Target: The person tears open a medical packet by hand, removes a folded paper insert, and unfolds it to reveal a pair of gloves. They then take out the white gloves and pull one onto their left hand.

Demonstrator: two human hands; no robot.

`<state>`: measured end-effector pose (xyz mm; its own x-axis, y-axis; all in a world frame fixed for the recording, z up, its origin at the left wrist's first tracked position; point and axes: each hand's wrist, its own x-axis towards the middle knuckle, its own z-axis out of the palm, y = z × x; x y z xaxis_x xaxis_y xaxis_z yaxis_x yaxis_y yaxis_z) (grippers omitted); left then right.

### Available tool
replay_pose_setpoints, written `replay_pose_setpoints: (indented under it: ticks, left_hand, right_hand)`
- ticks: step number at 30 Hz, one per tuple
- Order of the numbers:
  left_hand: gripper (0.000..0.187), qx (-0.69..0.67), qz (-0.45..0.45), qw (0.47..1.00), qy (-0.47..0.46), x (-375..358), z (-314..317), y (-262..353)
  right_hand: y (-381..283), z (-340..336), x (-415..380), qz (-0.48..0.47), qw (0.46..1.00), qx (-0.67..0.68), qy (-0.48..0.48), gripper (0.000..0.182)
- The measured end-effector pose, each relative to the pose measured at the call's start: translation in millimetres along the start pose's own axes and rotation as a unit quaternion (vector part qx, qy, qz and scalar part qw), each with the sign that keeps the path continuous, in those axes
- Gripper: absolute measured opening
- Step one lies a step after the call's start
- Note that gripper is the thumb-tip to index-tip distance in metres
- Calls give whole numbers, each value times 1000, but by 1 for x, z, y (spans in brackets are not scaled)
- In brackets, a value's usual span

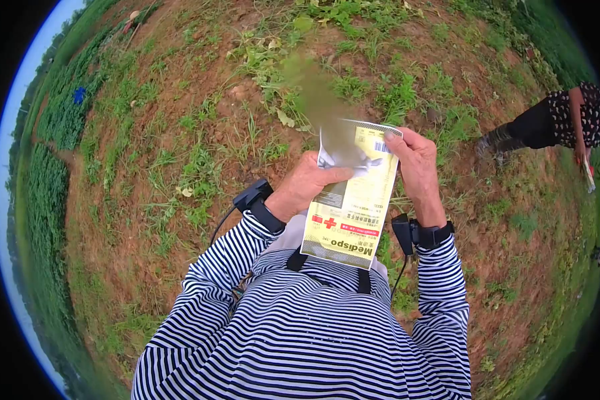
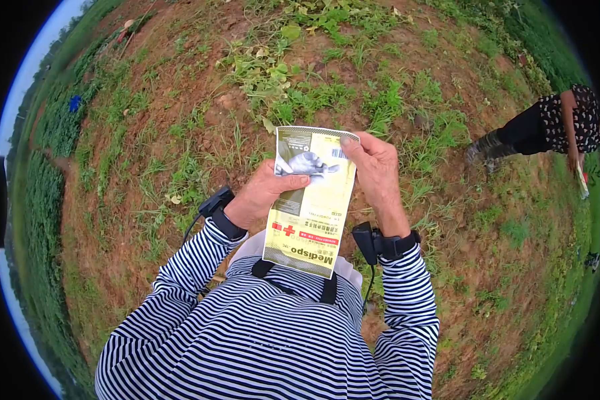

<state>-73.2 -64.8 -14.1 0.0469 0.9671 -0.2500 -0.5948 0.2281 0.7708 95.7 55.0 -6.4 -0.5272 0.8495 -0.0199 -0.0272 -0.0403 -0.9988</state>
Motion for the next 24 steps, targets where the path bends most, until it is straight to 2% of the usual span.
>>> replay_pose_setpoints:
  ticks: [1, 2, 4, 5, 6, 8, 10, 11, 14, 17, 22, 24]
  left_hand:
    - [36, -28, 9, 1000, -1, -2, 2, -6]
    - [37, -15, -20, 1000, 3, -5, 0, -7]
    - [34, -31, 51, 998, 19, 2, -4, -27]
    - [33, -32, 87, 995, 26, 5, -6, -35]
    - [31, -27, 70, 995, 59, -9, -7, -37]
    - [28, -37, 55, 992, 106, -17, -4, -47]
    - [25, -94, 103, 977, 162, 0, 1, -69]
    - [24, -110, 126, 966, 196, -2, -2, -72]
    - [23, -131, 181, 944, 244, -8, -8, -71]
    - [22, -141, 178, 935, 274, -14, -13, -79]
    - [20, -152, 212, 929, 261, -36, -11, -68]
    - [20, -51, 213, 948, 230, -45, -16, -57]
  right_hand:
    - [2, -2, -4, 11, 1000, -27, 3, 18]
    - [1, -5, -10, 26, 998, -57, -1, 17]
    - [6, -7, -10, 17, 995, -93, -29, 15]
    - [10, -7, -15, 20, 995, -82, -58, 16]
    - [16, 1, -27, 27, 996, -56, -70, 17]
    - [9, 2, -43, 114, 990, -10, -86, 18]
    - [28, -15, -51, 98, 988, -65, -105, 19]
    - [29, -10, -62, 122, 983, -52, -127, 20]
    - [56, -13, -91, 196, 963, -13, -184, 22]
    - [49, -12, -103, 232, 954, 29, -189, 20]
    - [36, -40, -84, 185, 954, -61, -226, 20]
    - [24, -44, -75, 178, 950, -88, -240, 20]
